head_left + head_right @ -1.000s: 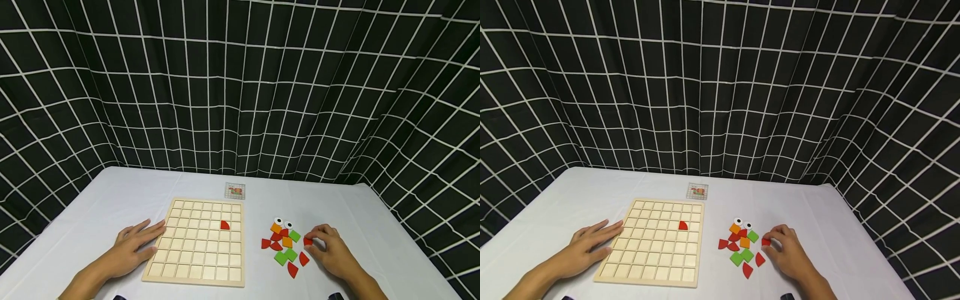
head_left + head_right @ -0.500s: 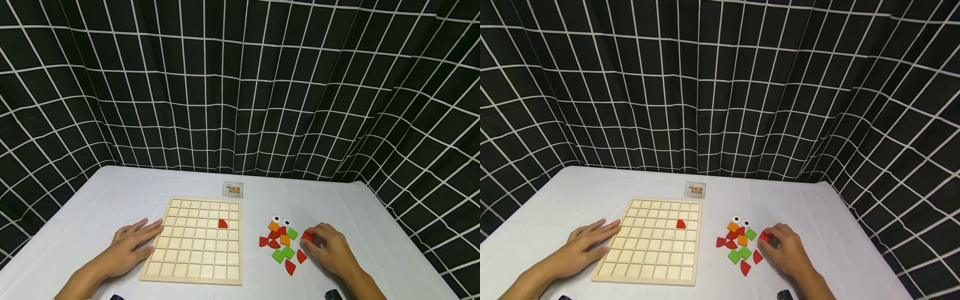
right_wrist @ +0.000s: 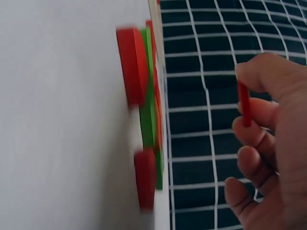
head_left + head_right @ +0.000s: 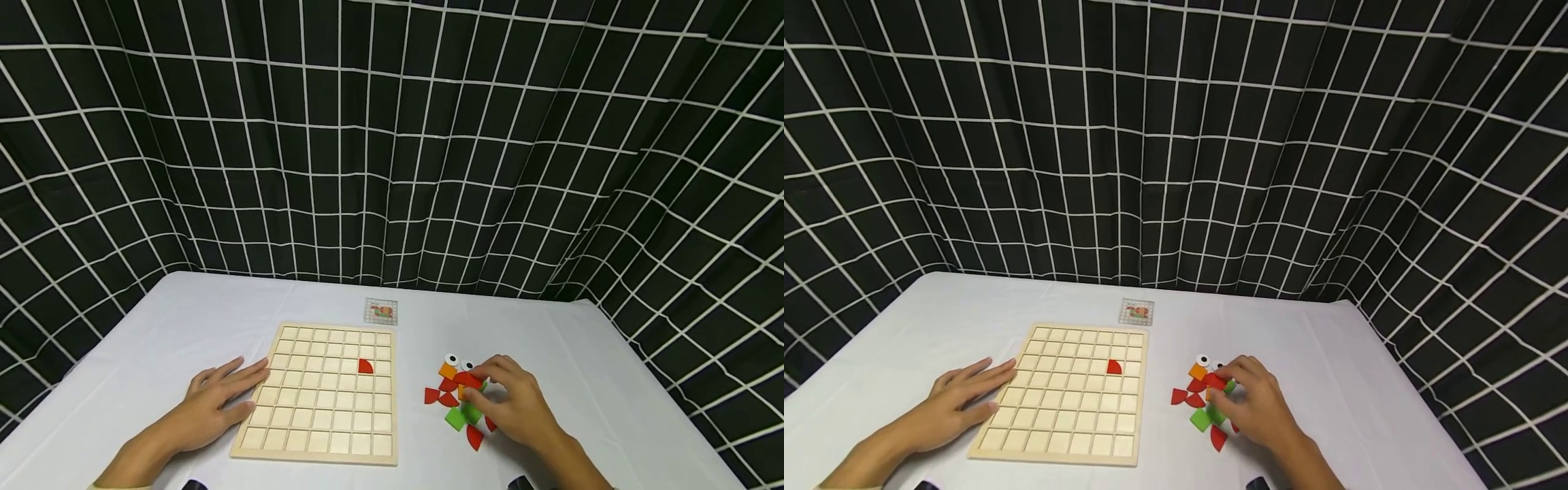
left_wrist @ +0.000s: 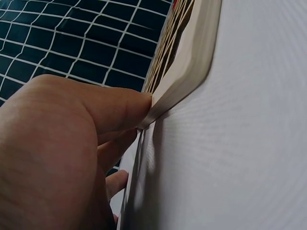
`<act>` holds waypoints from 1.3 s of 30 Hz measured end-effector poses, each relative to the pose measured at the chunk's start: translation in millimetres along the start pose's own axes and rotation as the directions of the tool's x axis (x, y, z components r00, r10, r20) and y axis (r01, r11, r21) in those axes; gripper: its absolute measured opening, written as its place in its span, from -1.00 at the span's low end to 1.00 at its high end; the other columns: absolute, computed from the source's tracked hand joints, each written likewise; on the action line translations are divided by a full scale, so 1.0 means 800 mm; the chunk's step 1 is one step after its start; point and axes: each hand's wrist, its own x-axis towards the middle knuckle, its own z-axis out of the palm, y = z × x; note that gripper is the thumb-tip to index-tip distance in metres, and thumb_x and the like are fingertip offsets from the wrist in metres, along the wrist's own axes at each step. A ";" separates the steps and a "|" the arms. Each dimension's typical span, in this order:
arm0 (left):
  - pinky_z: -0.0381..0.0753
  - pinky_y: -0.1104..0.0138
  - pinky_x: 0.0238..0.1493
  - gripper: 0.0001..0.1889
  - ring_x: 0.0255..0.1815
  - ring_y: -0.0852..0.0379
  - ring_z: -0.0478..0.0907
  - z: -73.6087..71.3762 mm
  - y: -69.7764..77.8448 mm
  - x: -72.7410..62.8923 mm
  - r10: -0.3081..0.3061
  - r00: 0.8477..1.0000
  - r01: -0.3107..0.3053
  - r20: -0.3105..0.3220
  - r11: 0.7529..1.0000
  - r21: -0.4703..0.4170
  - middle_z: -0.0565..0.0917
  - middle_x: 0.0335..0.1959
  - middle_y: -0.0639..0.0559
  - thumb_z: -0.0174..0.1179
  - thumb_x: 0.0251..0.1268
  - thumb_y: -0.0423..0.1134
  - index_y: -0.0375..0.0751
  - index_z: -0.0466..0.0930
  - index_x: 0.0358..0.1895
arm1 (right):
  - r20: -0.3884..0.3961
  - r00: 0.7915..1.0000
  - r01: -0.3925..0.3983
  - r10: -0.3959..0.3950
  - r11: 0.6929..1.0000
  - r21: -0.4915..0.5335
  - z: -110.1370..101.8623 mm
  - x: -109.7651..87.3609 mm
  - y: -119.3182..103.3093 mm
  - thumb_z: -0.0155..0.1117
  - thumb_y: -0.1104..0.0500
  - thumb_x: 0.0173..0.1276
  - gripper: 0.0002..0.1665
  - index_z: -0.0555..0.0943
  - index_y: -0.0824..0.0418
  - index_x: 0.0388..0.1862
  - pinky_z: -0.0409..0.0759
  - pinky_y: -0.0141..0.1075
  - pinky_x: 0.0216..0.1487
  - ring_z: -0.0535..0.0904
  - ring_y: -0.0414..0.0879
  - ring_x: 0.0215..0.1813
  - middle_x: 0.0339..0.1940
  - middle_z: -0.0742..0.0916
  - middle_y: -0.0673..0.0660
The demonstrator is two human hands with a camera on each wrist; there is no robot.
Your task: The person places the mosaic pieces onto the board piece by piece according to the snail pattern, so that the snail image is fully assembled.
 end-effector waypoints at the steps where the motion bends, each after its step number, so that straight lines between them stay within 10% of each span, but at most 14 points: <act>1: -0.17 -0.24 0.22 -0.51 0.42 -0.30 0.05 0.000 0.000 0.000 -0.001 1.000 0.001 0.001 1.000 -0.001 0.34 0.40 0.02 0.17 0.35 -0.17 -0.11 0.46 0.33 | -0.002 1.000 0.015 -0.015 1.000 0.017 0.003 0.003 -0.003 0.57 0.31 -0.03 -0.68 0.70 0.07 -0.28 0.58 -0.39 -0.23 0.53 -0.23 -0.24 -0.29 0.62 -0.18; 14: -0.20 -0.25 0.23 -0.50 0.43 -0.29 0.04 0.001 0.001 -0.001 -0.005 1.000 0.005 0.002 1.000 -0.024 0.34 0.41 0.04 0.19 0.32 -0.21 -0.14 0.46 0.33 | 0.060 0.988 0.127 -0.140 0.976 0.179 0.053 0.046 -0.041 0.50 0.29 0.04 -0.76 0.69 0.10 -0.29 0.55 -0.38 -0.50 0.50 -0.12 -0.33 -0.31 0.60 -0.14; 23: -0.19 -0.22 0.24 -0.50 0.43 -0.26 0.04 -0.003 0.002 0.001 -0.017 1.000 0.017 0.007 1.000 -0.003 0.34 0.41 0.05 0.18 0.33 -0.19 -0.11 0.45 0.34 | 0.101 0.976 0.170 -0.191 0.968 0.185 0.087 0.069 -0.055 0.49 0.23 0.06 -0.82 0.68 0.08 -0.33 0.54 -0.29 -0.29 0.50 -0.25 -0.21 -0.34 0.61 -0.17; 39: -0.21 -0.21 0.27 -0.48 0.44 -0.27 0.03 0.001 0.000 0.003 -0.034 0.999 0.034 0.010 0.999 0.001 0.33 0.41 0.06 0.19 0.31 -0.22 -0.11 0.43 0.35 | 0.246 0.958 0.083 -0.150 0.961 0.262 0.131 0.083 -0.057 0.46 0.24 0.05 -0.81 0.71 0.16 -0.29 0.49 -0.34 -0.29 0.50 -0.15 -0.26 -0.32 0.60 -0.09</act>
